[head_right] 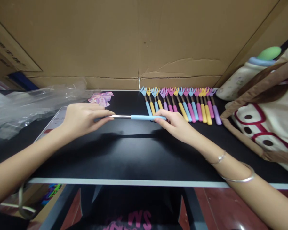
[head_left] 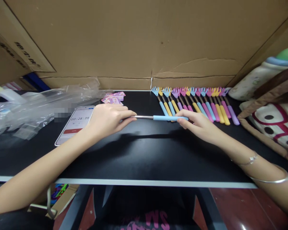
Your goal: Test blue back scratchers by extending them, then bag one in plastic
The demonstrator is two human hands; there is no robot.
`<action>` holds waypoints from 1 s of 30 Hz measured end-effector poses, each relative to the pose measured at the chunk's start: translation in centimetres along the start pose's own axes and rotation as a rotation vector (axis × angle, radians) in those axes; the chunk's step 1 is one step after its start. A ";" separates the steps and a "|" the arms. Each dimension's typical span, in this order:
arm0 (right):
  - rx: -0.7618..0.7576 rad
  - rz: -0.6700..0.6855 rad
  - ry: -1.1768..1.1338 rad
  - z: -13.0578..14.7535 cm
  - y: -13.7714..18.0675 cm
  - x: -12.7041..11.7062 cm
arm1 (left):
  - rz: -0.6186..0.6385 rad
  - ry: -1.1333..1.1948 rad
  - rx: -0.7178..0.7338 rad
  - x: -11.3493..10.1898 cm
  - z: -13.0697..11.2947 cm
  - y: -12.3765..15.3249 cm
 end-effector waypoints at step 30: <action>0.149 0.137 -0.295 -1.5 0.2 2.2 | -0.088 -0.109 0.133 -1.0 -2.2 0.0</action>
Point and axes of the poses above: each hand's wrist, its own y-axis away from the middle knuckle, its own x-axis out of the palm, z = x × y, the point moved 7 cm from there along -y, towards the middle knuckle, and after that the axes turned 1 degree about y, right-handed, at the moved point
